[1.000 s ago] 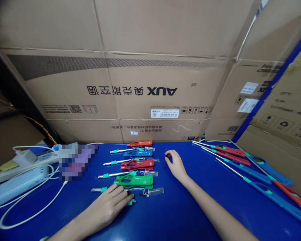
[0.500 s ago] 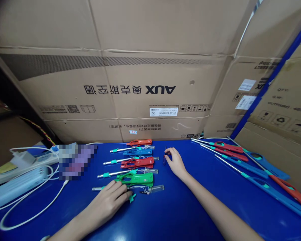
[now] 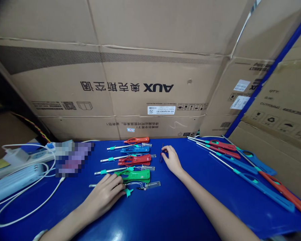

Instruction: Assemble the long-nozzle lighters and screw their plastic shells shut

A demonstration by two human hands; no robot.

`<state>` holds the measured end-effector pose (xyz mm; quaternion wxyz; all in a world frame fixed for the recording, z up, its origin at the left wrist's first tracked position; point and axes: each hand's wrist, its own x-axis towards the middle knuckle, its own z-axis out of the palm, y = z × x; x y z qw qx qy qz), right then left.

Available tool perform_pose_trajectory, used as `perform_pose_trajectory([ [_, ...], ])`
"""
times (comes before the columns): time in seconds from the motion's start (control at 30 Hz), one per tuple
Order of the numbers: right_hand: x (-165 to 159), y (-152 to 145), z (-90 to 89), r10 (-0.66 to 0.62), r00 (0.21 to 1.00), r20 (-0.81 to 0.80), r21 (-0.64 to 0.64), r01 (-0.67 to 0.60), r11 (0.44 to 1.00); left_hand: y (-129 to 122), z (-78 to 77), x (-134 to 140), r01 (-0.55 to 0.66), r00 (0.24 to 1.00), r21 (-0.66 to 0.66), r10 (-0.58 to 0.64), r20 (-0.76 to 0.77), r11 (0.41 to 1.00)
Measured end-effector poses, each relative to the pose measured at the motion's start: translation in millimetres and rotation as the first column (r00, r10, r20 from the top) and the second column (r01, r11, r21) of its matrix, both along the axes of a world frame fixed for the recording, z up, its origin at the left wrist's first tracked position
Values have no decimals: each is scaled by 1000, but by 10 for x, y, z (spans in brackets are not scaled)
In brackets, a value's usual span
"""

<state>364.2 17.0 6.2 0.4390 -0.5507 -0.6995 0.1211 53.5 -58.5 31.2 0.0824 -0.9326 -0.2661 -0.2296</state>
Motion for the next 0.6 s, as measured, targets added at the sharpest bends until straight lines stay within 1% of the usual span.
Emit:
perform_pose_trajectory([
  [0.2, -4, 4, -11, -5, 1000, 2, 2, 5, 1000, 3, -30, 2, 8, 1000, -14, -8, 4, 1000],
  [0.33, -3, 4, -12, -2, 1000, 2, 0, 2, 1000, -9, 14, -2, 14, 1000, -51, -13, 16, 999],
  [0.4, -1, 3, -12, -1, 1000, 2, -1, 1, 1000, -22, 65, -16, 38, 999, -106, -37, 14, 994],
  [0.5, 2, 3, -16, -2, 1000, 1, 1, 2, 1000, -43, 150, -49, 108, 994, -217, -113, -8, 970],
  [0.6, 5, 8, -27, 2, 1000, 0, 3, -2, 1000, -52, 202, -75, 137, 987, -282, -155, -42, 950],
])
